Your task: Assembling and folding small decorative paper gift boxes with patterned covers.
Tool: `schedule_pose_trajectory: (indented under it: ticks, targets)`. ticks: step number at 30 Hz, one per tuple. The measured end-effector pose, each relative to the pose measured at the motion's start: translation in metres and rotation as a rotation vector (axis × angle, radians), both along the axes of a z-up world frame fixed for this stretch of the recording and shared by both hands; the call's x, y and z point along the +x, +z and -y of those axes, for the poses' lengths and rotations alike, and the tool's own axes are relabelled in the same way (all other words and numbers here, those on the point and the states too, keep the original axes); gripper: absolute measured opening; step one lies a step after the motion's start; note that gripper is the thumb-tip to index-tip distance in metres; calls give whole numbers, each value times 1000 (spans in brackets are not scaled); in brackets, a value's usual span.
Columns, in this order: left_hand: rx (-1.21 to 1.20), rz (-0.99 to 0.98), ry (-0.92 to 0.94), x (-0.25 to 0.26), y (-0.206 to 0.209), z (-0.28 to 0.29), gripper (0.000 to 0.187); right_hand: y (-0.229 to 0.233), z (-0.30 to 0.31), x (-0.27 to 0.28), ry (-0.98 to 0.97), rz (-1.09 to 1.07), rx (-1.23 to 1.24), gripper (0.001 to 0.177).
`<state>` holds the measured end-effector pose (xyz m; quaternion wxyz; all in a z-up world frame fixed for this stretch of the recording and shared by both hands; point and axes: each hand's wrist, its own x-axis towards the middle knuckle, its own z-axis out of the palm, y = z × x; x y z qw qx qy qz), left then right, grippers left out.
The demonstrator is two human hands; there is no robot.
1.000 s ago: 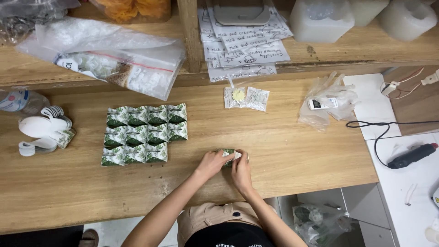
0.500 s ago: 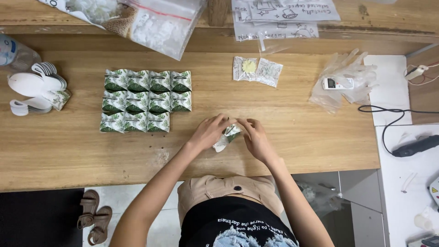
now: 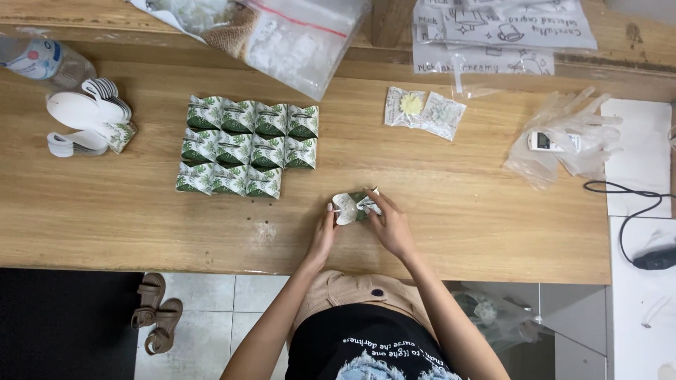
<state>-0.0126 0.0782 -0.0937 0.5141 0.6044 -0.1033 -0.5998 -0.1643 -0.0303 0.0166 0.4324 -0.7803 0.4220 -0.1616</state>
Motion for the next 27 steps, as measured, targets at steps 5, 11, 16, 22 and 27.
schedule_pose_trajectory:
  ticks: [5, 11, 16, 22, 27]
  targets:
    - [-299, 343, 15, -11, -13, 29, 62, -27, -11, -3, -122, -48, -43, 54]
    - [-320, 643, 1, -33, -23, 36, 41, -44, -16, 0, -107, 58, -103, 58]
    - [20, 450, -160, -28, 58, 46, 52, -19, -16, 7, -209, -119, 270, 70]
    - [-236, 666, -111, -32, 56, 46, 54, -58, -11, -5, -317, 146, 310, 57]
    - [-247, 639, -77, -35, 56, 47, 51, -68, -10, 4, -518, 283, 272, 37]
